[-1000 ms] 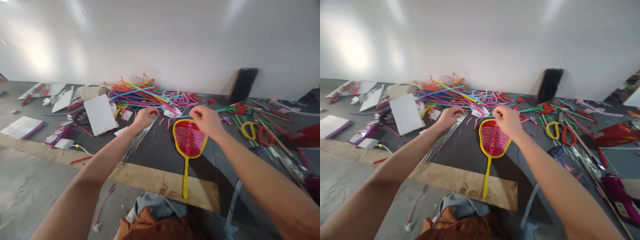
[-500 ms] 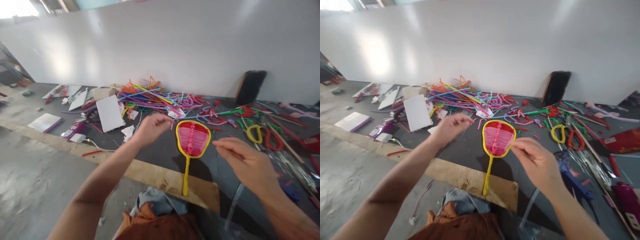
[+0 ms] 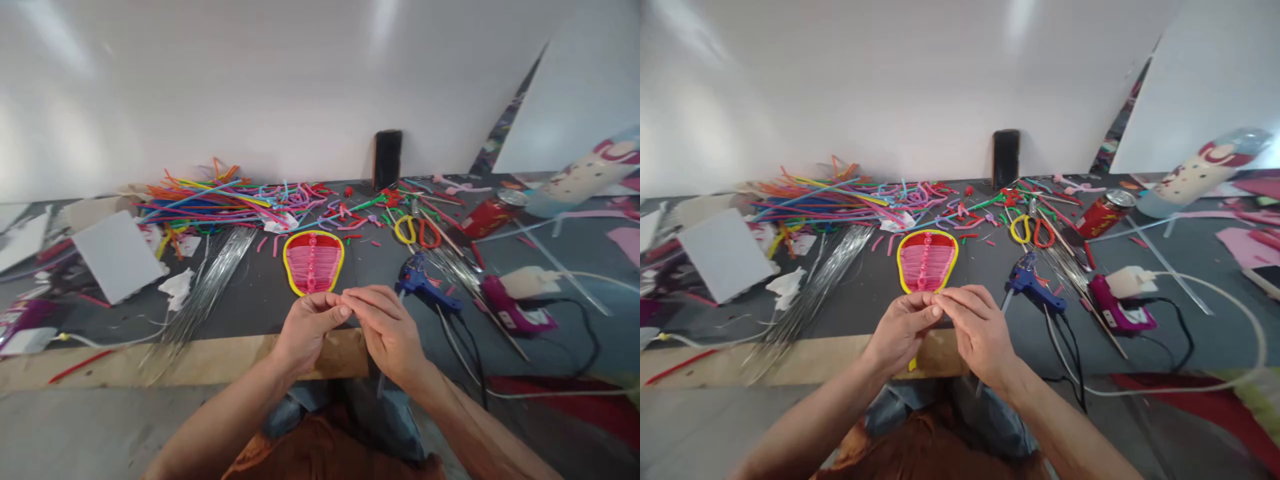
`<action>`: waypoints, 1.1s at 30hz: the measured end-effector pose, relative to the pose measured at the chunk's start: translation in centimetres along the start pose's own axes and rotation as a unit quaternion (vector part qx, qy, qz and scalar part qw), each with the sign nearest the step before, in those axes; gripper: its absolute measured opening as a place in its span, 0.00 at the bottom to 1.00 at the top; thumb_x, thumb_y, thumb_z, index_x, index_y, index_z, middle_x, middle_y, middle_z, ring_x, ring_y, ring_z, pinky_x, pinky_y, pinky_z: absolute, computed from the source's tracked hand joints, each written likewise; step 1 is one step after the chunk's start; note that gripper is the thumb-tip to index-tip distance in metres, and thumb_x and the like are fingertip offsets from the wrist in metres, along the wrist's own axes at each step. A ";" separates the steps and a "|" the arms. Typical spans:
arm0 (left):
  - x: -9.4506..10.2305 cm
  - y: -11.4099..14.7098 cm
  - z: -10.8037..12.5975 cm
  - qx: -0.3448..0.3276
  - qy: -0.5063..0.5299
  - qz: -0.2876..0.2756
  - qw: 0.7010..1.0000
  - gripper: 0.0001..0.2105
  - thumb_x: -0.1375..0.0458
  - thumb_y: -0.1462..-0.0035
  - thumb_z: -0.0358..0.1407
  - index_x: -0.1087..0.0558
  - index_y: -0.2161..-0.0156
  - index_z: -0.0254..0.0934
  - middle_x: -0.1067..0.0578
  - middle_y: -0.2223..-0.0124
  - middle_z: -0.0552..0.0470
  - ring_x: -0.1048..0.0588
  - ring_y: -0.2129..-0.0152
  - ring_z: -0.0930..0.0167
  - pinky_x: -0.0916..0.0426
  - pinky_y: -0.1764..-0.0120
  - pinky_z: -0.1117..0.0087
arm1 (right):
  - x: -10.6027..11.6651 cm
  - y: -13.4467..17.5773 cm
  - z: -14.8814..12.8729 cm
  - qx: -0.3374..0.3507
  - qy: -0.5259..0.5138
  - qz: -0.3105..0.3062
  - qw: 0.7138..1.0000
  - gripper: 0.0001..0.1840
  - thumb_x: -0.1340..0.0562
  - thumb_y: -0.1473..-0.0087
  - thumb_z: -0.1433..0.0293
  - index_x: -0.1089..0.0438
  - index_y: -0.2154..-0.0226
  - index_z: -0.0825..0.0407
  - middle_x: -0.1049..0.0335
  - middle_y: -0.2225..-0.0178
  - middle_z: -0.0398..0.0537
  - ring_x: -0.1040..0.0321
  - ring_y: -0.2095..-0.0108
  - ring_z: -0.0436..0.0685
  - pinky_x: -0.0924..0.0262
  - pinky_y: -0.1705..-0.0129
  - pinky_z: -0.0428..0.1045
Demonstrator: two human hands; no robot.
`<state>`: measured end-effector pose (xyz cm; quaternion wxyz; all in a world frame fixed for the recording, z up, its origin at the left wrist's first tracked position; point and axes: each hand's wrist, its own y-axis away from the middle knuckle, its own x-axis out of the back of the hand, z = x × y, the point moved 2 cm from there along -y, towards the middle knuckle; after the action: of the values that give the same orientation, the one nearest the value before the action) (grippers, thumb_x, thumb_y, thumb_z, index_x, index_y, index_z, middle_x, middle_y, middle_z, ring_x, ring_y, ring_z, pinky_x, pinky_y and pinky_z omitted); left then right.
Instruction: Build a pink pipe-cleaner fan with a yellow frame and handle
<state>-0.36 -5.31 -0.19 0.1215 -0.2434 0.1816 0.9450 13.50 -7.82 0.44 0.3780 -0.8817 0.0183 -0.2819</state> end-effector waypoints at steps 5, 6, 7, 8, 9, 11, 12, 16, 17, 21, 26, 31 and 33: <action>0.0 -0.2 0.3 -0.015 -0.083 -0.001 0.996 0.10 0.30 0.57 0.40 0.23 0.74 0.35 0.29 0.76 0.55 0.34 0.77 0.77 0.39 0.71 0.75 | 1.7 0.3 0.7 -0.034 0.028 -0.078 0.996 0.33 0.48 0.41 0.78 0.48 0.36 0.38 0.29 0.48 0.46 0.32 0.50 0.58 0.32 0.51 0.57; 0.5 -0.3 0.7 -0.023 -0.101 0.004 0.995 0.10 0.31 0.57 0.40 0.23 0.74 0.35 0.29 0.76 0.55 0.34 0.77 0.77 0.39 0.71 0.75 | 2.6 0.4 1.4 -0.041 0.071 -0.090 0.993 0.33 0.48 0.41 0.76 0.50 0.36 0.38 0.29 0.48 0.47 0.33 0.50 0.60 0.33 0.50 0.58; 1.1 -0.4 1.3 -0.035 -0.115 0.015 0.993 0.10 0.31 0.57 0.40 0.23 0.74 0.34 0.29 0.76 0.54 0.34 0.77 0.76 0.39 0.71 0.75 | 3.7 0.5 2.2 -0.049 0.129 -0.097 0.986 0.33 0.47 0.41 0.74 0.51 0.35 0.41 0.29 0.49 0.49 0.33 0.50 0.62 0.34 0.49 0.60; 1.8 -0.6 2.1 -0.052 -0.121 0.029 0.991 0.10 0.31 0.57 0.39 0.23 0.74 0.34 0.28 0.75 0.54 0.33 0.76 0.76 0.38 0.71 0.75 | 5.0 0.8 3.1 -0.065 0.192 -0.089 0.975 0.32 0.46 0.41 0.72 0.50 0.36 0.44 0.28 0.51 0.52 0.33 0.50 0.64 0.35 0.49 0.62; 2.7 -0.7 2.9 -0.071 -0.121 0.045 0.989 0.10 0.30 0.57 0.39 0.23 0.74 0.34 0.27 0.75 0.53 0.32 0.76 0.76 0.37 0.70 0.75 | 6.3 1.2 4.2 -0.073 0.253 -0.081 0.961 0.30 0.45 0.41 0.69 0.47 0.37 0.48 0.28 0.52 0.57 0.33 0.51 0.67 0.36 0.50 0.64; 4.4 -1.0 4.6 -0.112 -0.104 0.089 0.984 0.10 0.30 0.59 0.39 0.23 0.74 0.34 0.26 0.74 0.53 0.31 0.76 0.76 0.35 0.69 0.75 | 8.2 2.3 6.6 -0.103 0.358 -0.119 0.920 0.29 0.46 0.42 0.65 0.44 0.39 0.57 0.31 0.51 0.65 0.35 0.49 0.72 0.38 0.50 0.67; 5.2 -1.2 5.3 -0.127 -0.093 0.109 0.982 0.09 0.30 0.59 0.38 0.23 0.74 0.35 0.25 0.73 0.53 0.30 0.76 0.76 0.35 0.70 0.75 | 8.8 2.9 7.7 -0.111 0.395 -0.150 0.900 0.29 0.47 0.42 0.64 0.43 0.40 0.58 0.32 0.50 0.67 0.35 0.50 0.73 0.38 0.50 0.68; 6.9 -2.1 6.6 -0.136 -0.069 0.134 0.979 0.09 0.30 0.59 0.36 0.24 0.73 0.35 0.24 0.73 0.53 0.28 0.77 0.77 0.33 0.71 0.76 | 9.6 4.6 10.7 -0.124 0.419 -0.192 0.879 0.24 0.47 0.44 0.66 0.38 0.46 0.58 0.29 0.56 0.66 0.30 0.58 0.71 0.33 0.56 0.63; 6.9 -2.5 6.6 -0.129 -0.064 0.130 0.981 0.09 0.30 0.59 0.35 0.24 0.72 0.35 0.24 0.73 0.53 0.28 0.77 0.77 0.33 0.71 0.76 | 9.5 4.6 11.0 -0.130 0.406 -0.192 0.884 0.24 0.47 0.44 0.66 0.37 0.47 0.56 0.29 0.57 0.65 0.29 0.59 0.71 0.32 0.58 0.62; 6.7 -3.7 5.8 -0.095 -0.033 0.111 0.989 0.10 0.30 0.59 0.35 0.24 0.71 0.34 0.23 0.73 0.53 0.28 0.77 0.78 0.32 0.70 0.78 | 9.4 3.9 11.1 -0.176 0.367 -0.197 0.892 0.25 0.47 0.48 0.67 0.38 0.46 0.49 0.29 0.55 0.60 0.27 0.59 0.69 0.30 0.62 0.60; 6.9 -4.4 4.9 -0.065 -0.015 0.075 0.995 0.10 0.30 0.58 0.35 0.24 0.71 0.33 0.25 0.73 0.54 0.29 0.78 0.80 0.33 0.71 0.79 | 10.8 2.8 10.2 -0.270 0.398 -0.180 0.858 0.34 0.43 0.53 0.62 0.43 0.41 0.42 0.33 0.51 0.59 0.27 0.60 0.70 0.31 0.66 0.60; 7.7 -4.3 4.4 -0.077 -0.077 0.063 0.992 0.09 0.32 0.54 0.38 0.24 0.69 0.34 0.24 0.72 0.53 0.27 0.76 0.76 0.31 0.68 0.75 | 11.7 1.9 9.7 -0.252 0.384 -0.140 0.877 0.35 0.43 0.50 0.60 0.46 0.39 0.40 0.30 0.58 0.57 0.29 0.58 0.70 0.32 0.61 0.61; 8.0 -4.0 4.7 -0.102 -0.165 0.062 0.979 0.08 0.36 0.49 0.38 0.24 0.68 0.35 0.23 0.71 0.52 0.26 0.74 0.74 0.31 0.67 0.74 | 11.1 1.5 9.6 -0.226 0.399 -0.132 0.879 0.33 0.44 0.49 0.59 0.46 0.40 0.38 0.30 0.58 0.58 0.29 0.56 0.71 0.32 0.61 0.61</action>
<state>-7.81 1.30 -1.55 0.0653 -0.0833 0.0768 0.9914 28.01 -5.30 -0.56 0.0884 -0.7501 0.1137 -0.6454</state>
